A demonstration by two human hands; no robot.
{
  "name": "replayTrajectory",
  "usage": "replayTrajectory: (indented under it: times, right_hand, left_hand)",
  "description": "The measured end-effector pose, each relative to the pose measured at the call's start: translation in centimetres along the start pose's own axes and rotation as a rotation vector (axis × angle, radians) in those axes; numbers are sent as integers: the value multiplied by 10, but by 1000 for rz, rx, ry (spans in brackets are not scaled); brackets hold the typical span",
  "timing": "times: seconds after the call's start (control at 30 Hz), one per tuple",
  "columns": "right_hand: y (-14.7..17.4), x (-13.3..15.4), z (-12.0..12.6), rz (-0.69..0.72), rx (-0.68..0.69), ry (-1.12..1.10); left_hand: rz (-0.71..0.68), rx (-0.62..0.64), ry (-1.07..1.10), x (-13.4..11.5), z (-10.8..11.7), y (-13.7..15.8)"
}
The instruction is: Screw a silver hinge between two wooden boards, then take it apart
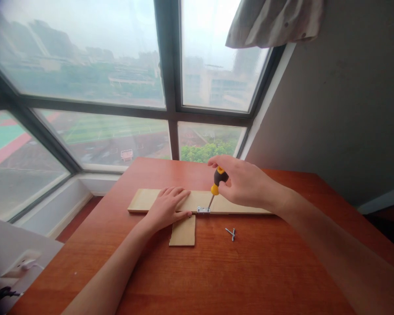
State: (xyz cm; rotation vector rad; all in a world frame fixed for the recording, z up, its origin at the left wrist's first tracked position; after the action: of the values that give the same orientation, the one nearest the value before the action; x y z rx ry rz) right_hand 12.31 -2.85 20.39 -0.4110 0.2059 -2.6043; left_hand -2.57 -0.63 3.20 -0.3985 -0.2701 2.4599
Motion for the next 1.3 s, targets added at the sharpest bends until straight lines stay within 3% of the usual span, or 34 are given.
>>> replayTrajectory:
  times: [0.13,0.33,0.53,0.73,0.9,1.13,1.3]
  right_hand:
    - [-1,-10,0,-114,-17,96]
    - [-1,-3,-2,-17,-9,23]
    - [-2,-14,1,-132,-28,110]
    - [0,1,-1,5,-9,-17]
    - [-1,-12,1,-140,-48,136]
    - [-2,0,-2,-17,6,37]
    - [-6,-12,2,-154,-49,172]
  left_hand:
    - [-6,-3,9,0,0,0]
    - [-2,-7,5,1,0,0]
    - [-7,-15,8,1,0,0]
    - [-12,-19,-7,0,1,0]
    - [-3,-23,-18,1,1,-1]
    - [0,-35,-11,3,-1,-2]
    - [4,-37,3,3,-1,-2]
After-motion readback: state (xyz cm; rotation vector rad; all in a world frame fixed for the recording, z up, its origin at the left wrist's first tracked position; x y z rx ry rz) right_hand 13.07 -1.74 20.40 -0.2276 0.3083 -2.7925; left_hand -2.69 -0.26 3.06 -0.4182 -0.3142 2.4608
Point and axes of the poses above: each hand's wrist, its own y-axis away from the middle knuckle, its own z-axis out of the back of the hand, x = y × z, the point moved 10 cm from there along -y, towards the middle knuckle, and after that the axes turned 1 degree about -z, right-handed, at the moved point
